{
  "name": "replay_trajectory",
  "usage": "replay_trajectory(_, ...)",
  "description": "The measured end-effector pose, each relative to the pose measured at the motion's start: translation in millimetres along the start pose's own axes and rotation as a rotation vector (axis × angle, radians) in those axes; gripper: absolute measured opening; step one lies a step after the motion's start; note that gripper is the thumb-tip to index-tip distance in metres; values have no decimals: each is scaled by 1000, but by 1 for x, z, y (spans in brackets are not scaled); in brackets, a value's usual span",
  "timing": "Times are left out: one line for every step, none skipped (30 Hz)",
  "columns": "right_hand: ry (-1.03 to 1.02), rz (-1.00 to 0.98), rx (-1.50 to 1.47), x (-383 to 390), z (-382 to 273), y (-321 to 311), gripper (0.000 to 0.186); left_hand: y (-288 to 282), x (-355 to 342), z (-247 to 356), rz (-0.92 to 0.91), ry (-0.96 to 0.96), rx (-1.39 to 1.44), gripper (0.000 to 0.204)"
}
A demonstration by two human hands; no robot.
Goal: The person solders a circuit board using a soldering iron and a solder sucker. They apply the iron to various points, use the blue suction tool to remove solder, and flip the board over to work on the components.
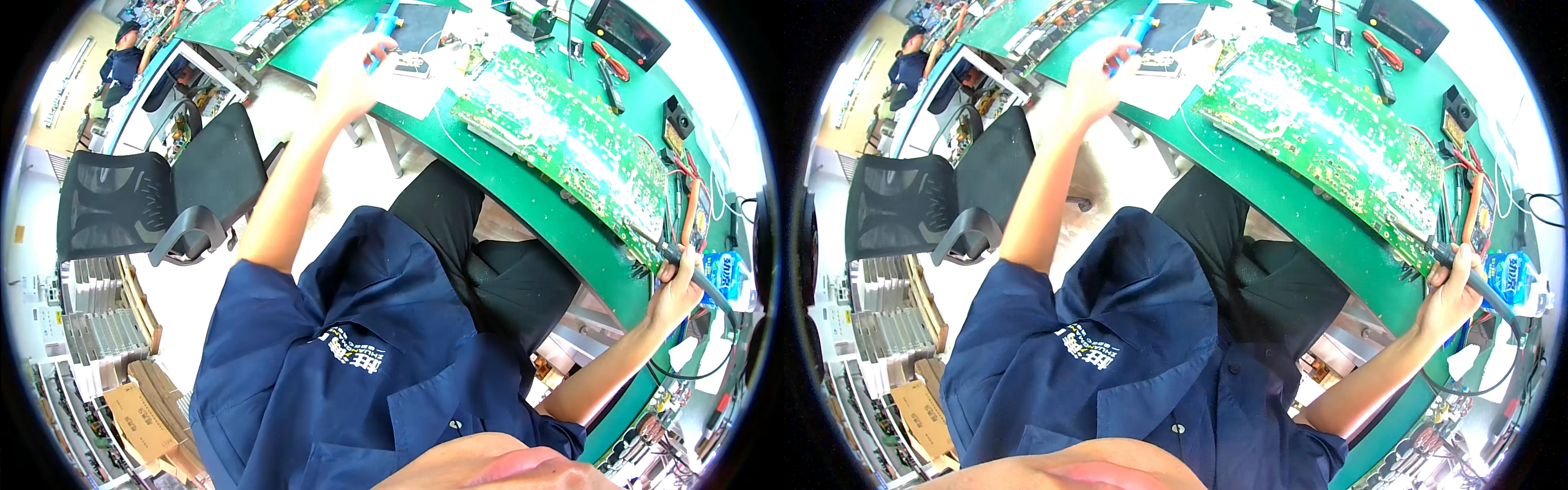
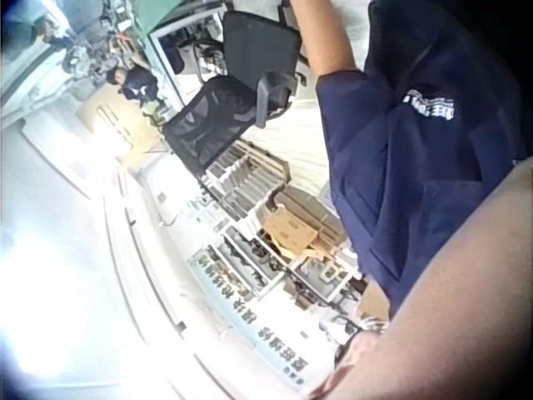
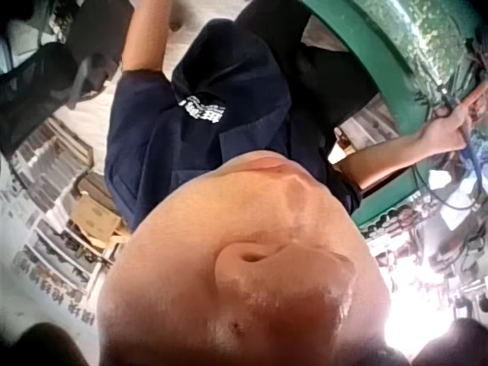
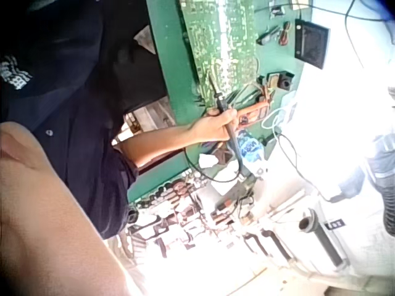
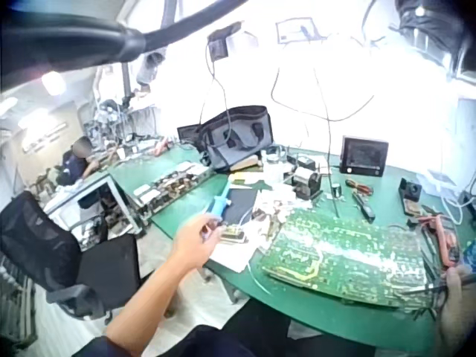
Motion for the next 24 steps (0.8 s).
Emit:
replay_trajectory(-16, -27, -13, -1, 0, 2, 19, 6, -17, -22, 19, -19, -72, 32)
replay_trajectory(-30, -55, -23, -2, -1, 4, 19, 14, -34, -38, 35, -47, -209, 38)
replay_trajectory(-22, -42, -13, -2, 0, 3, 19, 24, -53, -50, 53, -72, -344, 45)
replay_trajectory(-18, -27, 5, -2, -2, 3, 19, 32, -70, -61, 72, -99, -480, 52)
replay_trajectory(-19, -20, 19, -2, -4, 5, 19, 45, -84, -78, -4, -160, -517, 62)
replay_trajectory(-19, -7, 35, -1, -5, 5, 19, 56, -94, -88, -84, -216, -550, 72)
replay_trajectory(-16, -19, 29, 0, -6, 4, 19, 66, -101, -91, -355, -419, -466, 69)
replay_trajectory(-23, -18, 40, 2, -9, 5, 19, 69, -107, -93, -385, -434, -458, 69)
replay_trajectory(-31, -22, 46, 1, -9, 6, 19, 72, -112, -101, -414, -450, -452, 69)
replay_trajectory(-33, -35, 53, 1, -9, 10, 19, 73, -112, -117, -447, -476, -449, 69)
replay_trajectory(-35, -55, 56, 2, -11, 12, 19, 68, -113, -124, -334, -400, -473, 69)
replay_trajectory(-27, -56, 56, 1, -12, 15, 19, 65, -118, -135, -334, -408, -410, 68)
replay_trajectory(-21, -50, 67, 1, -11, 15, 19, 63, -117, -142, -343, -422, -344, 68)
replay_trajectory(-16, -40, 79, 2, -12, 12, 19, 62, -116, -149, -353, -431, -276, 67)
replay_trajectory(-25, -30, 98, 2, -15, 13, 21, 54, -113, -156, -267, -439, -98, 68)
replay_trajectory(-23, -25, 83, 2, -13, 11, 21, 48, -107, -149, -245, -461, 14, 51)
replay_trajectory(-17, -3, 100, 3, -14, 4, 21, 43, -100, -124, -242, -483, 249, 50)
replay_trajectory(-2, 3, 100, 3, -12, 2, 20, 30, -100, -129, -221, -468, 338, 53)
replay_trajectory(3, 6, 83, 1, -9, 2, 20, 6, -93, -111, -181, -418, 382, 49)
replay_trajectory(8, 0, 75, 0, -9, 7, 19, -15, -93, -131, -70, -307, 517, 42)
replay_trajectory(-2, 6, 75, 2, -10, 7, 18, -24, -80, -103, -49, -414, 596, 36)
replay_trajectory(18, 0, 71, 2, -9, 8, 19, -37, -68, -97, -40, -479, 732, 39)
replay_trajectory(14, 6, 93, 2, -12, 9, 20, -41, -48, -41, -20, -445, 840, 43)
replay_trajectory(16, 3, 119, 3, -16, 11, 22, -47, -41, -33, -56, -389, 901, 51)
Point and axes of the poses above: each hand's wrist, its own x-axis away from the middle knuckle, its own y-axis out of the palm, z = x × y, the point moved 6 cm from there along -x, towards the middle knuckle
